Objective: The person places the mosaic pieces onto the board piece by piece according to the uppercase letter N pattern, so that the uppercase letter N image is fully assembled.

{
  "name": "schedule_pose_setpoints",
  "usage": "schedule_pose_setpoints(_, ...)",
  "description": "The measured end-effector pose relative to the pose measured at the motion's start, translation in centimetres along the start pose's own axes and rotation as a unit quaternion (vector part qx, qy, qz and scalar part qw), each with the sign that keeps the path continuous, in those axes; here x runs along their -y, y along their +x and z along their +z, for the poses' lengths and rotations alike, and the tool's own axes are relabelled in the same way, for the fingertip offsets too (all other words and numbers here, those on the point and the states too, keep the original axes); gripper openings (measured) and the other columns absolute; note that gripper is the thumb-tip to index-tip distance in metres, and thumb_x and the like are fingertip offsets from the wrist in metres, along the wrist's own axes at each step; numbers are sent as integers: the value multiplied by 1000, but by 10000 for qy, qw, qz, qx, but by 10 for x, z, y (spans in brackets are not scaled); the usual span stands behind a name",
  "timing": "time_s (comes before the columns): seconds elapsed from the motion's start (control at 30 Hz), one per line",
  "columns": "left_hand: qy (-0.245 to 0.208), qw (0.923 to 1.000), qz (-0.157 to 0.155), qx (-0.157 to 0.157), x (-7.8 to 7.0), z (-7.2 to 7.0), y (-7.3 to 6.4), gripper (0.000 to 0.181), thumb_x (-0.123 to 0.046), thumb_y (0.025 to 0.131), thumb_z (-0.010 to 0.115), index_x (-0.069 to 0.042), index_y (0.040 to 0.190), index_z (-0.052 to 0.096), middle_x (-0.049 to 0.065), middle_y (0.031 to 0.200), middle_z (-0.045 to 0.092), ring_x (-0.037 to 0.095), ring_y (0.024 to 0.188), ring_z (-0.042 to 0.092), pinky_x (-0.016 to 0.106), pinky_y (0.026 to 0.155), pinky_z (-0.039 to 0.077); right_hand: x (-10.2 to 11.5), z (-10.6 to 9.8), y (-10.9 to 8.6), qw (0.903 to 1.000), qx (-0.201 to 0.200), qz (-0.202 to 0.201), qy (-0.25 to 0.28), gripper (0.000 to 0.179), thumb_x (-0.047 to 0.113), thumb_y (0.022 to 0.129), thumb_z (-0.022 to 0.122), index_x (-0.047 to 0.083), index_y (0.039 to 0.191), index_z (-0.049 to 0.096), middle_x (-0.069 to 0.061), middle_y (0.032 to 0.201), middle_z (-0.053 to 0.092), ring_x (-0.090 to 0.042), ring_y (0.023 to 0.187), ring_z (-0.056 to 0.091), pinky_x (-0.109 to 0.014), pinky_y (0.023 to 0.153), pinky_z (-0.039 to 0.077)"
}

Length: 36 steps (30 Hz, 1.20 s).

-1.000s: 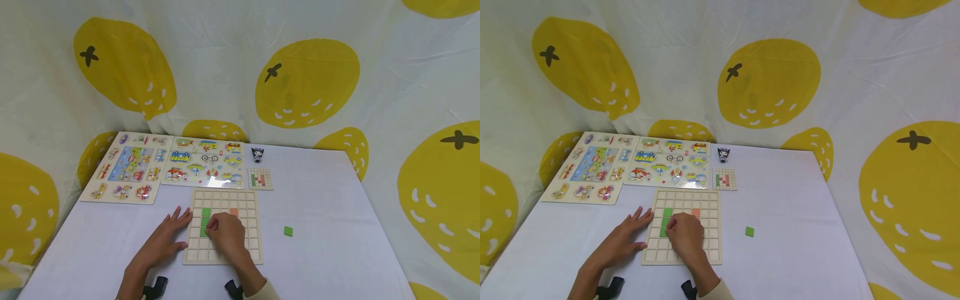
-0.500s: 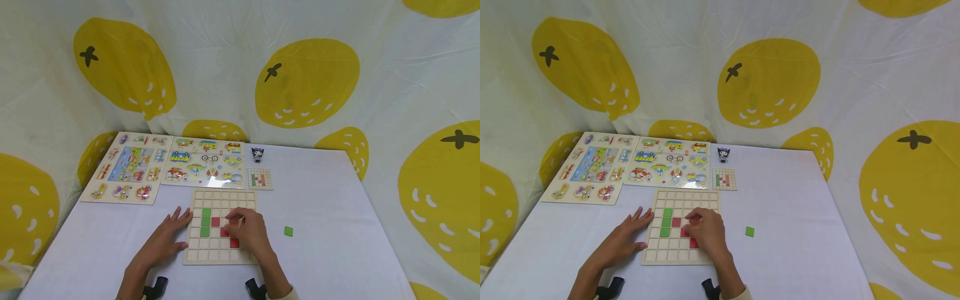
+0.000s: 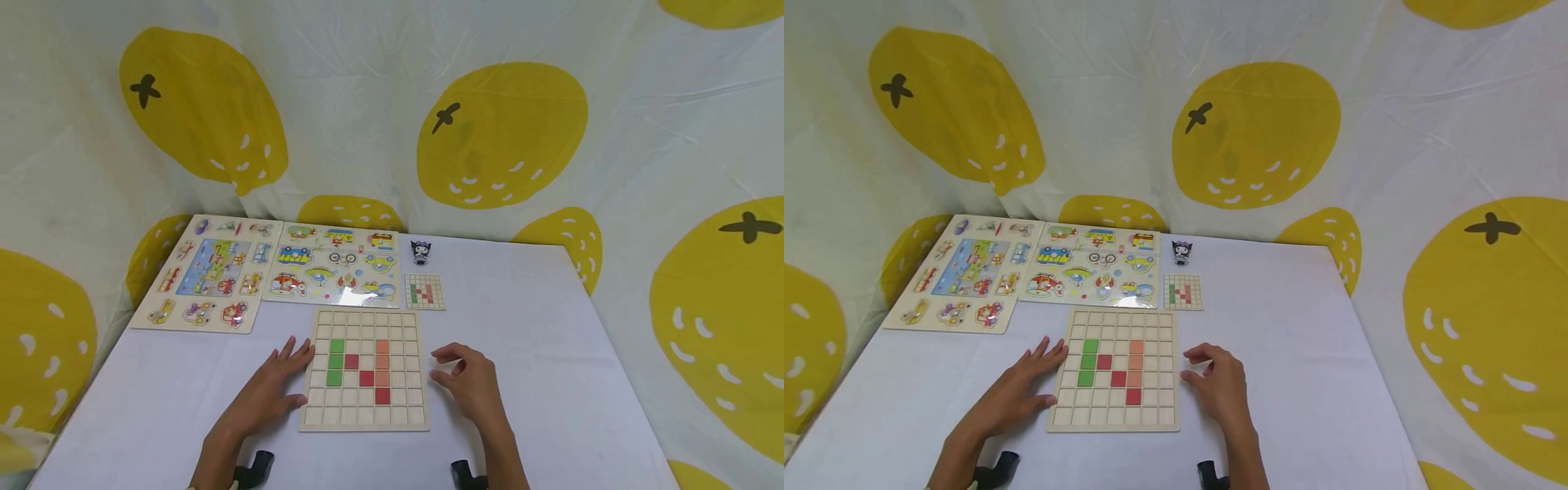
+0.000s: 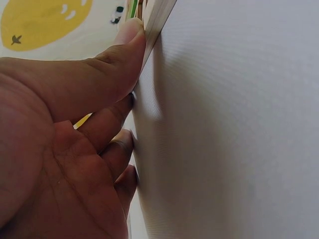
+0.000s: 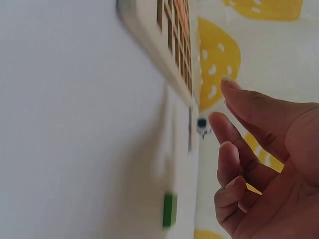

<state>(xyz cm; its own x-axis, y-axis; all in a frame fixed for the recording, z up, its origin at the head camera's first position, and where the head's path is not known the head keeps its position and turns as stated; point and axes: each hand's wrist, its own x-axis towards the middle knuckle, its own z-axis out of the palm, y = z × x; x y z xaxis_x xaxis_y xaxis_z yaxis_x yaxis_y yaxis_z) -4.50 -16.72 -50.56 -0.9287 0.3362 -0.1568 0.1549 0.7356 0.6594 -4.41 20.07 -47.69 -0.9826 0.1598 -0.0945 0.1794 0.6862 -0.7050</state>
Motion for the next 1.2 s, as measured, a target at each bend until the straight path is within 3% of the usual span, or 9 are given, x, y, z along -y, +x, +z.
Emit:
schedule_pose_setpoints(0.33, 31, 9998, 158, -122, 0, -2, -1, 97, -11, 77, 92, -11, 162, 45, 7, 171, 37, 40, 165, 18, 64, 134, 16, -35, -34, -5, 9981, -68, 550, -258, 39, 7, 79, 91, 18, 114, 80, -4, 112, 80, -18, 84, 56, -22, 62, 44)
schedule_pose_setpoints(0.43, 18, 9999, 77, -94, 0, -1, 0, 98, -11, 77, 92, -13, 162, 44, 5, 172, 36, 38, 166, 17, 63, 135, 15, -41, -38, -6, 9975, -44, 604, -371, 40, 6, 79, 91, 19, 115, 80, -3, 112, 79, -18, 85, 57, -23, 63, 44)
schedule_pose_setpoints(0.77, 5, 10000, 53, -53, 1, 1, 1, 99, -11, 77, 92, -14, 163, 43, 3, 172, 35, 37, 166, 16, 63, 135, 14, -44, -36, -6, 9968, -16, 430, -674, 39, 3, 79, 90, 16, 115, 80, -3, 106, 78, -17, 82, 55, -25, 64, 41)
schedule_pose_setpoints(1.2, 6, 10000, 4, -47, 3, 2, 1, 98, -12, 78, 92, -15, 163, 43, 3, 173, 34, 36, 167, 15, 61, 136, 12, -41, -31, -7, 9937, 90, 743, -837, 27, 9, 77, 93, 15, 97, 77, -1, 89, 70, -18, 72, 50, -29, 56, 37)
